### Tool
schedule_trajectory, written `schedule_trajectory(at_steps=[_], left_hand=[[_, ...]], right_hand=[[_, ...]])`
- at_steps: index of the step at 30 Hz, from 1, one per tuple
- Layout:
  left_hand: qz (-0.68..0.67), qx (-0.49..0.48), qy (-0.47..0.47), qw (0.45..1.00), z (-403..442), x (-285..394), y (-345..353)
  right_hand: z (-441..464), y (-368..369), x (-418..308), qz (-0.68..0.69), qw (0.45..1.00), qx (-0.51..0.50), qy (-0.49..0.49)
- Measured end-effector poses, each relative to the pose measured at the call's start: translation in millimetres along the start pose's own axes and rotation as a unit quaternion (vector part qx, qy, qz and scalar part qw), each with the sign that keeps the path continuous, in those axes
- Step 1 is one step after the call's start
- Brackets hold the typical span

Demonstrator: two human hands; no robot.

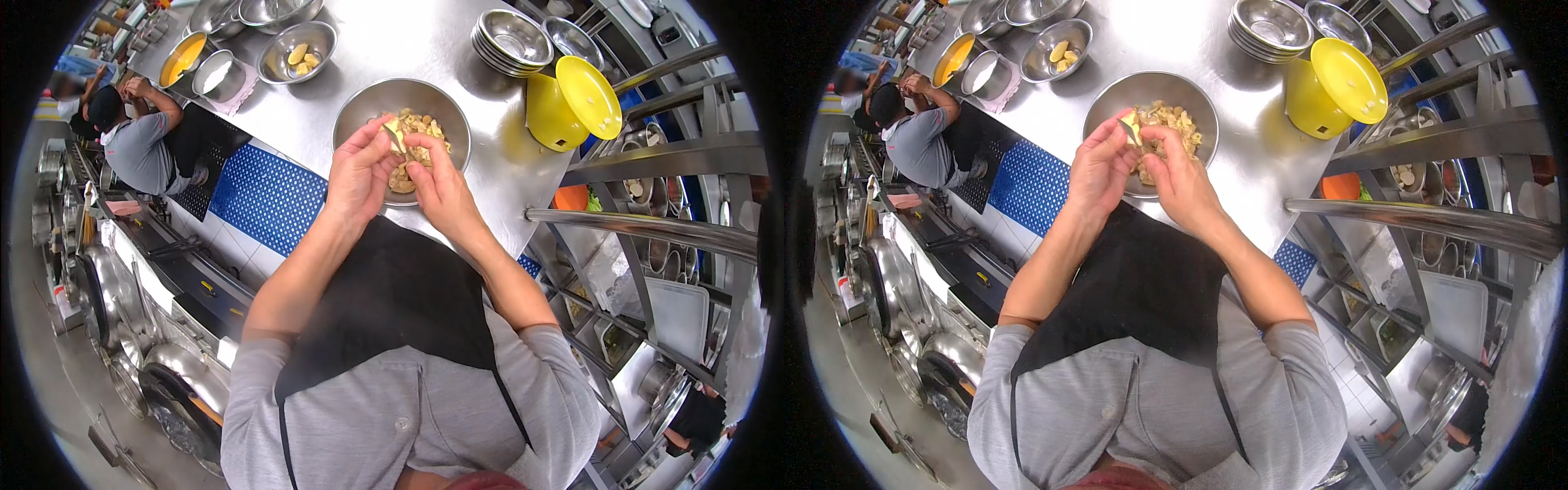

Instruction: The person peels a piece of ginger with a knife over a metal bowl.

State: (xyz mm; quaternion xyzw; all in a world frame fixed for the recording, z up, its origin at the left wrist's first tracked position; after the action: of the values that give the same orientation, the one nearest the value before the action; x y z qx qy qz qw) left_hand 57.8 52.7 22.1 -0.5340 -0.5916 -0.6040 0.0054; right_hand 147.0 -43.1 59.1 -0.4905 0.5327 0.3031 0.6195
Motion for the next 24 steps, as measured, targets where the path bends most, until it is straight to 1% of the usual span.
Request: schedule_trajectory(at_steps=[2, 4, 5, 7, 10, 12, 13, 14, 17, 20, 22, 24], left_hand=[[0.005, -0.007, -0.020, 1.000, 0.2, -0.5, 0.1], [-0.006, -0.014, -0.062, 0.998, 3.2, -5.3, -5.4], [-0.012, -0.017, -0.085, 0.996, 4.0, -8.9, -8.3], [-0.003, -0.012, -0.095, 0.995, 5.1, -9.7, -14.2], [0.008, -0.029, -0.123, 0.992, -4.7, -14.3, 1.2], [0.005, -0.048, -0.127, 0.991, -8.1, -14.9, 8.9], [0.001, -0.057, -0.121, 0.991, -6.7, -13.2, 9.6], [-0.004, -0.068, -0.115, 0.991, -4.4, -11.5, 11.4], [-0.013, -0.048, -0.086, 0.995, 2.2, -5.9, 6.3], [-0.039, -0.030, -0.081, 0.995, 4.2, -7.2, 5.9], [-0.032, -0.025, -0.070, 0.997, 3.9, -8.2, 6.4], [-0.030, -0.027, -0.070, 0.997, 4.4, -11.3, 7.1]], right_hand=[[2.7, -1.4, -4.9, -0.017, 0.999, 0.015, -0.025], [4.8, -3.5, -16.2, -0.044, 0.996, 0.028, -0.071], [5.6, -3.2, -13.8, -0.049, 0.996, 0.026, -0.071], [9.4, -3.1, -6.6, -0.059, 0.995, 0.020, -0.073], [18.9, -16.9, 4.3, -0.144, 0.987, 0.056, -0.035], [27.9, -23.6, 20.2, -0.060, 0.998, 0.017, 0.020], [26.0, -21.3, 25.9, 0.010, 0.995, -0.030, 0.089], [21.5, -19.2, 31.2, 0.072, 0.981, -0.069, 0.164], [11.4, -20.3, 27.5, 0.127, 0.975, -0.053, 0.177], [9.4, -21.1, 12.8, 0.076, 0.993, -0.020, 0.086], [3.2, -15.5, 7.3, 0.000, 0.999, -0.020, 0.047], [-1.1, -10.8, 0.7, -0.018, 0.999, -0.023, 0.029]])
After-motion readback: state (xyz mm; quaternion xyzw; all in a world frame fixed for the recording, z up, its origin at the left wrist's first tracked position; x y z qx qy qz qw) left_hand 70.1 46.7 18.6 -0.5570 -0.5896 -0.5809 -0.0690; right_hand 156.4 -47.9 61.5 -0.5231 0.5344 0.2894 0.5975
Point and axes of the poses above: each hand's wrist, its own z-axis towards the middle knuckle, its own y-axis out of the palm, x = y × z, the point moved 9 cm from there along z, towards the middle knuckle
